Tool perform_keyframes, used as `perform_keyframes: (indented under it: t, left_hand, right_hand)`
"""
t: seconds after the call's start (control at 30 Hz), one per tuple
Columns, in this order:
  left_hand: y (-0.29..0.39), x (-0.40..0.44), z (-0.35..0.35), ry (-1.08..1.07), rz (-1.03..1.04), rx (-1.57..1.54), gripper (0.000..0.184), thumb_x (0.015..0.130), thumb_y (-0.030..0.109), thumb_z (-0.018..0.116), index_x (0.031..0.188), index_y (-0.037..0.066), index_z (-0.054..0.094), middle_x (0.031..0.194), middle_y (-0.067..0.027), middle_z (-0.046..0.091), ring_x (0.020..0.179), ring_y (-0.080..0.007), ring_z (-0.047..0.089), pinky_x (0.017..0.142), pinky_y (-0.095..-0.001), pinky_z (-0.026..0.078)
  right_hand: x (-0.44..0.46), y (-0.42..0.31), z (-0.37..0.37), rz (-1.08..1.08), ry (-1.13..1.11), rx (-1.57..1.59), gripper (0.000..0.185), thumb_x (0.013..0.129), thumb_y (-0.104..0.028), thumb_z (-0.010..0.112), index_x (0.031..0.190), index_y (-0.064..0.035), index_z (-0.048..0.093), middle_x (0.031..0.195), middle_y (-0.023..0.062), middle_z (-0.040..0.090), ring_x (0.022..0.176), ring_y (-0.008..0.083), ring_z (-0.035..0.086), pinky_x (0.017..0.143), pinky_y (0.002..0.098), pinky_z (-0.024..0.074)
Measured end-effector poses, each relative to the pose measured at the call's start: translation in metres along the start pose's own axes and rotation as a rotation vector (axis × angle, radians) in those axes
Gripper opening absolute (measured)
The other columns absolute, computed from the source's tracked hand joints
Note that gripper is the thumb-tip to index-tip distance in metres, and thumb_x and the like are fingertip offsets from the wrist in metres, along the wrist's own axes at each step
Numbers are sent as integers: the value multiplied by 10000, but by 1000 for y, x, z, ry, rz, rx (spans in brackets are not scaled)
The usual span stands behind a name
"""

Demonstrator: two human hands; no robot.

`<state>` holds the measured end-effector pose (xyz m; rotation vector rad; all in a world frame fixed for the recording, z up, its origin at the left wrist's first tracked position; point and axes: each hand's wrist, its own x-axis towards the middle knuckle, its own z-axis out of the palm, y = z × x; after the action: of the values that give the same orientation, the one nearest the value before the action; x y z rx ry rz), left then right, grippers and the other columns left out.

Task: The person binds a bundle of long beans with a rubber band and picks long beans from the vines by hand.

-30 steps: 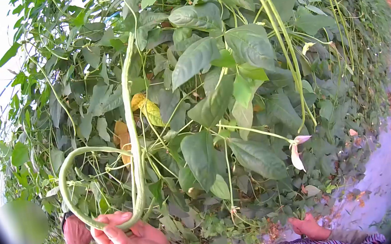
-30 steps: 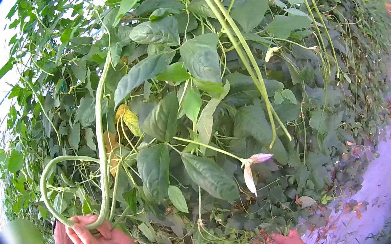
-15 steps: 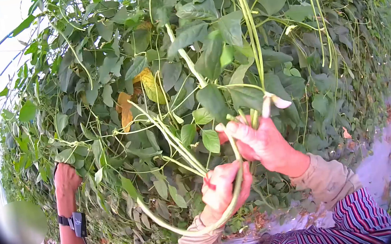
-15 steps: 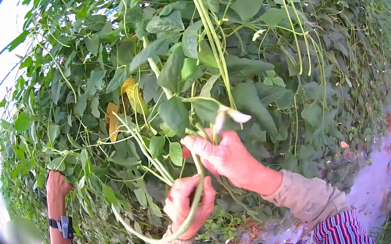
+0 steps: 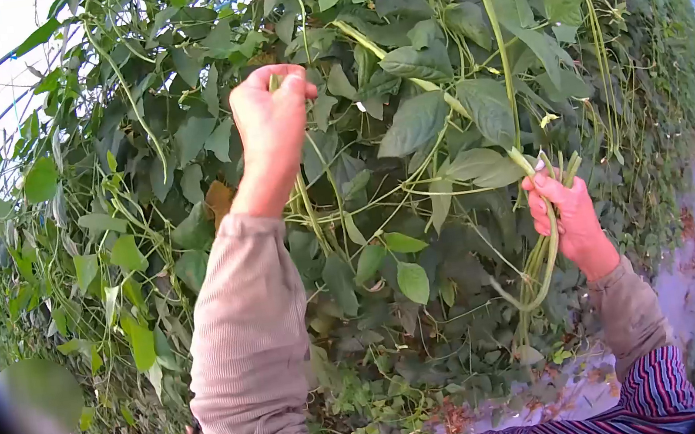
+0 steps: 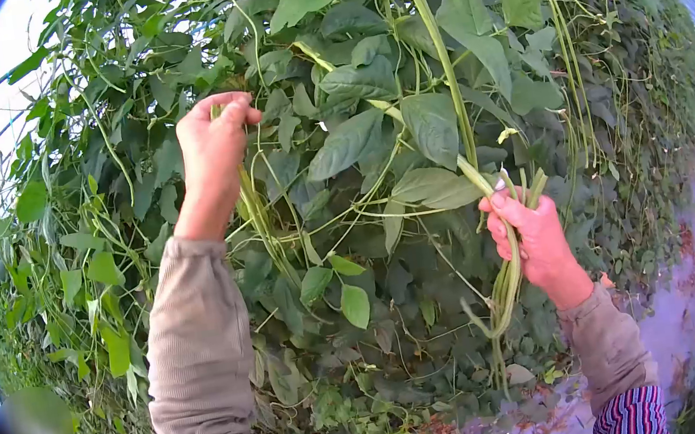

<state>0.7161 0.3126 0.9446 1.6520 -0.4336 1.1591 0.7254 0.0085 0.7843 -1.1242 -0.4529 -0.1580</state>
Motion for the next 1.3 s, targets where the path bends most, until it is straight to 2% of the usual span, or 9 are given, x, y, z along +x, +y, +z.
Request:
perform_keyframes:
  t: [0.4, 0.63, 0.67, 0.77, 0.93, 1.1, 1.13, 1.17, 1.3]
  left_hand:
    - [-74, 119, 73, -233, -385, -343, 85, 776, 77, 576, 816, 9, 605, 673, -106, 624, 370, -90, 330, 389, -259, 250]
    - [-100, 186, 63, 389, -114, -547, 115, 714, 46, 642, 678, 18, 536, 587, -61, 568, 424, -93, 474, 382, -287, 354]
    - [-98, 190, 58, 292, -181, -478, 114, 785, 64, 579, 684, 34, 537, 568, -37, 503, 364, -92, 341, 358, -267, 231]
    - [-102, 203, 61, 47, -314, -509, 136, 798, 58, 560, 683, 60, 487, 559, -18, 459, 391, -90, 354, 361, -279, 229]
    - [-121, 255, 99, 282, -394, -311, 85, 853, 106, 527, 885, 45, 577, 717, -92, 607, 535, -191, 579, 481, -332, 474]
    - [-136, 248, 88, 3, -230, -604, 210, 880, 165, 542, 1061, 82, 607, 934, -55, 665, 733, -179, 652, 615, -304, 535]
    - [-145, 258, 84, -56, -41, 1, 239, 871, 152, 530, 1092, 90, 599, 995, -63, 653, 811, -183, 640, 674, -280, 516]
    - [-150, 256, 82, -42, -30, 4, 240, 874, 165, 525, 1090, 91, 599, 995, -65, 652, 819, -184, 637, 681, -285, 515]
    - [-154, 252, 78, 1, -242, -592, 253, 883, 213, 501, 1082, 92, 600, 995, -72, 649, 850, -190, 628, 712, -303, 511]
  right_hand:
    - [-3, 37, 9, -118, -1, -297, 164, 856, -115, 635, 877, 41, 593, 693, 38, 585, 565, 88, 526, 508, 231, 398]
    - [0, 56, 8, -61, -32, -343, 154, 862, -102, 620, 914, 42, 608, 695, 28, 581, 576, 81, 519, 519, 228, 406]
    - [-1, 55, 10, -58, -33, -343, 154, 862, -102, 620, 914, 42, 608, 695, 28, 581, 576, 81, 519, 519, 228, 406]
    - [-4, 50, 16, 12, -29, -367, 161, 856, -105, 626, 918, 44, 616, 694, 17, 580, 581, 75, 516, 522, 224, 403]
    - [-6, 51, 13, -18, -17, -433, 179, 843, -126, 644, 908, 40, 626, 666, 20, 582, 578, 77, 517, 516, 229, 400]
    - [-14, 69, 23, -43, -60, -492, 140, 830, -82, 656, 928, 18, 655, 620, -17, 566, 533, 48, 486, 469, 222, 385]
    - [-12, 70, 21, -67, -72, -513, 133, 824, -70, 659, 931, 8, 657, 595, -26, 563, 515, 41, 478, 451, 229, 376]
    - [-12, 73, 23, -62, -69, -514, 133, 824, -70, 659, 931, 8, 657, 595, -26, 563, 515, 41, 478, 451, 229, 376]
    - [-10, 78, 29, -134, -112, -636, 148, 816, -70, 671, 940, 8, 651, 610, 23, 587, 524, 54, 499, 469, 234, 392]
